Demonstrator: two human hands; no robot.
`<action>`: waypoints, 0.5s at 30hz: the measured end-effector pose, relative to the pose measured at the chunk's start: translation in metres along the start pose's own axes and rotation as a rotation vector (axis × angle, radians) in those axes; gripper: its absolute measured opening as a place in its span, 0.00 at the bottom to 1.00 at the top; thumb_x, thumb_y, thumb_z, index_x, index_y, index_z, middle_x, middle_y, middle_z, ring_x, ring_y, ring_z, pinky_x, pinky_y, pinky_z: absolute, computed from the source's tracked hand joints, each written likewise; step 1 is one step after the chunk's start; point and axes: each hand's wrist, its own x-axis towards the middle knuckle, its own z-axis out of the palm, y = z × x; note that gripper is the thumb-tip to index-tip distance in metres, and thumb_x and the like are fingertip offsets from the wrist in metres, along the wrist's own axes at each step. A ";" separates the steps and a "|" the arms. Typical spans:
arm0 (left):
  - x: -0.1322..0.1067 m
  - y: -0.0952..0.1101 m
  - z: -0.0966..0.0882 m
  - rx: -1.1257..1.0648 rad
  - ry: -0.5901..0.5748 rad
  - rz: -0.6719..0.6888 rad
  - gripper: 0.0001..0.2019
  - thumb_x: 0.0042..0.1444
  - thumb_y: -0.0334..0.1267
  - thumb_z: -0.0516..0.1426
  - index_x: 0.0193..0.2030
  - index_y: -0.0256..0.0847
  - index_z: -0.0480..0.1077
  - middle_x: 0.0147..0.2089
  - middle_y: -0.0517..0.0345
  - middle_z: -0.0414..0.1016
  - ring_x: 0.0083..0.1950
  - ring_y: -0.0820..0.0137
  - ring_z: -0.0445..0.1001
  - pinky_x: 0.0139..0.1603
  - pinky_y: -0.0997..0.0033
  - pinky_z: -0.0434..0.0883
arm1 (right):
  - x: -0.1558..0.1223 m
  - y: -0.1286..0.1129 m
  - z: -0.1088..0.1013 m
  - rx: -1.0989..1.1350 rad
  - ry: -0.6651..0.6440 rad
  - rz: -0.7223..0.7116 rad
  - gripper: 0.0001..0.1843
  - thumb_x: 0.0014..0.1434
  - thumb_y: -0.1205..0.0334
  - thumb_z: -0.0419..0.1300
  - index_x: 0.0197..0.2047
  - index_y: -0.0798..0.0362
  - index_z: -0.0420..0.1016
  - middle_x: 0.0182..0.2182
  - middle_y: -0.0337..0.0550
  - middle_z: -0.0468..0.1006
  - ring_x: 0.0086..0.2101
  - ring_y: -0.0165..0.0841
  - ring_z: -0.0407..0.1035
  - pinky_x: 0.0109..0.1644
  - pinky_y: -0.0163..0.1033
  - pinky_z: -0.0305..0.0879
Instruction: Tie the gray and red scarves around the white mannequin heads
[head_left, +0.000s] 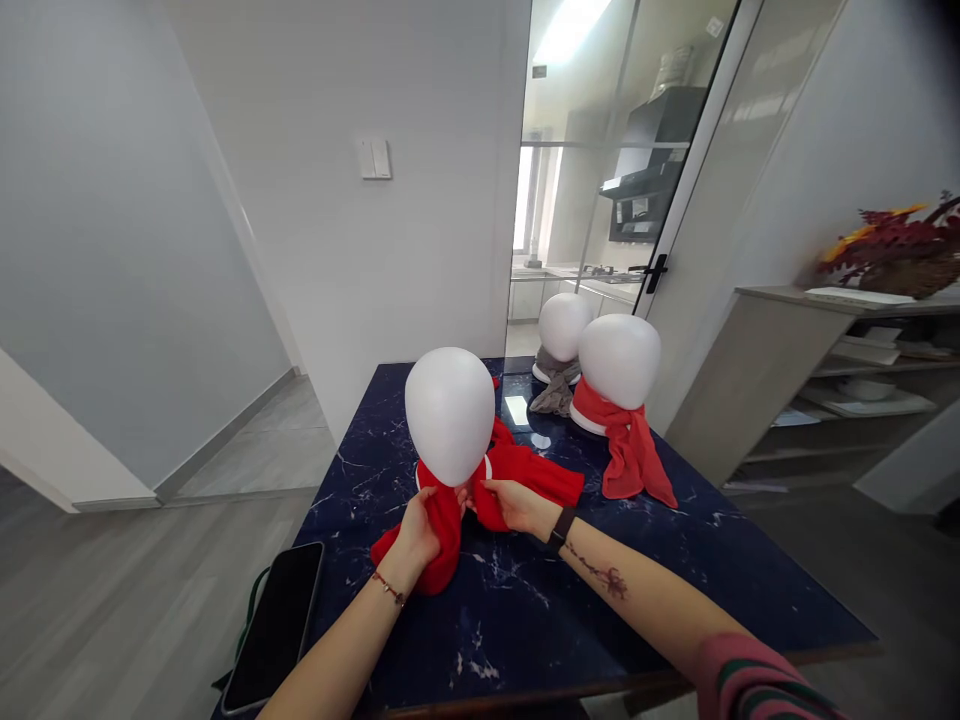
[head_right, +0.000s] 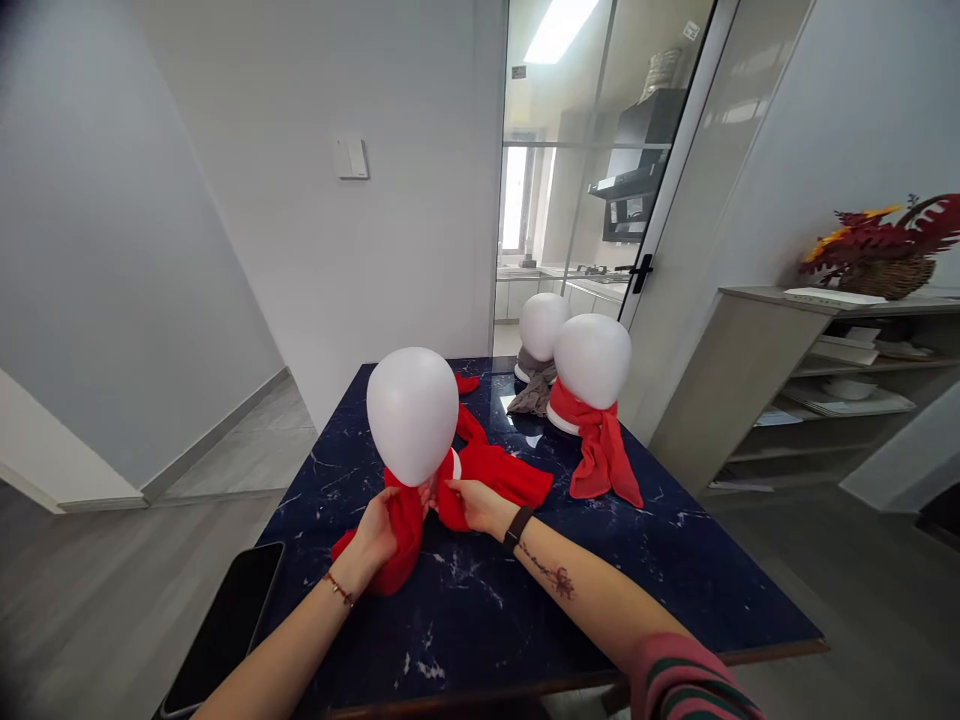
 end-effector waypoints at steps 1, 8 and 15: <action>0.001 0.000 0.000 0.007 -0.013 0.002 0.17 0.54 0.28 0.48 0.51 0.32 0.67 0.32 0.48 0.79 0.36 0.61 0.80 0.37 0.63 0.78 | 0.000 0.001 0.003 0.009 0.032 -0.016 0.07 0.61 0.66 0.51 0.33 0.56 0.69 0.25 0.41 0.75 0.26 0.29 0.72 0.36 0.35 0.71; 0.008 -0.008 -0.004 0.014 -0.119 0.005 0.18 0.55 0.25 0.48 0.53 0.27 0.66 0.36 0.44 0.80 0.41 0.62 0.80 0.45 0.66 0.77 | -0.023 0.005 0.009 -0.290 0.149 -0.209 0.11 0.56 0.57 0.62 0.30 0.58 0.73 0.24 0.42 0.76 0.25 0.29 0.71 0.34 0.34 0.68; 0.006 -0.015 0.000 -0.036 -0.057 0.044 0.18 0.56 0.25 0.49 0.52 0.27 0.68 0.36 0.44 0.80 0.42 0.62 0.80 0.46 0.69 0.76 | -0.101 -0.020 0.010 -1.349 -0.118 -0.175 0.26 0.46 0.39 0.64 0.29 0.59 0.74 0.24 0.41 0.74 0.23 0.29 0.65 0.25 0.32 0.56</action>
